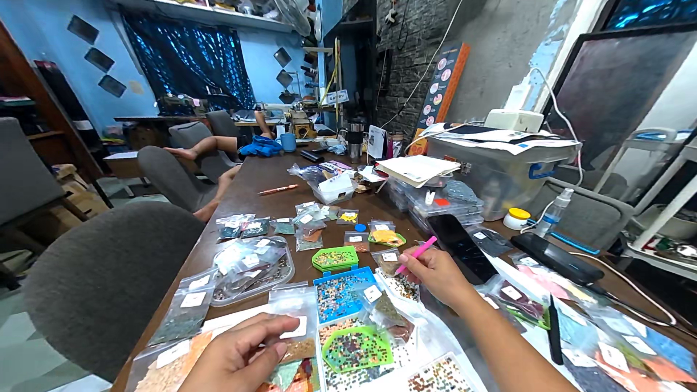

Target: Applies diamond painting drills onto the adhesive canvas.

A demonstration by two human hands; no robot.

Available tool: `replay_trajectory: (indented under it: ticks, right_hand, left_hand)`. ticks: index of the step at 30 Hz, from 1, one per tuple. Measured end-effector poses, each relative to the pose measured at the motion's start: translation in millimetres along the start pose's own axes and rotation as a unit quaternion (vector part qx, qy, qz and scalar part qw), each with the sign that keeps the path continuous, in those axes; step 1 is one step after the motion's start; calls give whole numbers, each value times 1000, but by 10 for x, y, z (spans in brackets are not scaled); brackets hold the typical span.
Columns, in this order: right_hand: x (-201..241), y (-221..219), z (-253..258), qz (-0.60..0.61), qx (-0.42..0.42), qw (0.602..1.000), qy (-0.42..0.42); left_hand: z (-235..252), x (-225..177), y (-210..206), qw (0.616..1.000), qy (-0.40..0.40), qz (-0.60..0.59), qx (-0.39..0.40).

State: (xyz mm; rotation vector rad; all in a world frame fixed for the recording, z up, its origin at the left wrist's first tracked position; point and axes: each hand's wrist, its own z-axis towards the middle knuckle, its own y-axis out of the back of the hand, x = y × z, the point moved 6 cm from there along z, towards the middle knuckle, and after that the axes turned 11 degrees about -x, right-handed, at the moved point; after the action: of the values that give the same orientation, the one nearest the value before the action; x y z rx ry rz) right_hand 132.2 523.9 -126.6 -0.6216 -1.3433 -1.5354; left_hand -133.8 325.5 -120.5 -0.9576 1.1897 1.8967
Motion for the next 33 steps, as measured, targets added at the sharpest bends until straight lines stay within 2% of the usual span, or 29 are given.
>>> replay_trajectory:
  ticks: [11, 17, 22, 27, 30, 33]
  right_hand:
    - [20, 41, 7, 18, -28, 999, -1]
    - [5, 199, 35, -42, -60, 997, 1]
    - [26, 252, 17, 25, -69, 995, -68]
    - [-3, 313, 35, 48, -117, 991, -51]
    - [73, 311, 26, -30, -96, 994, -30]
    - [76, 235, 17, -210, 1, 974, -84]
  left_hand:
    - [-1, -17, 1, 1000, -5, 2, 1]
    - [-1, -25, 4, 1000, -1, 4, -1]
    - [0, -18, 4, 1000, -2, -1, 1]
    - [1, -22, 7, 1000, -2, 0, 0]
    - [0, -31, 6, 1000, -1, 1, 3]
    - [-2, -27, 4, 1000, 1, -2, 5]
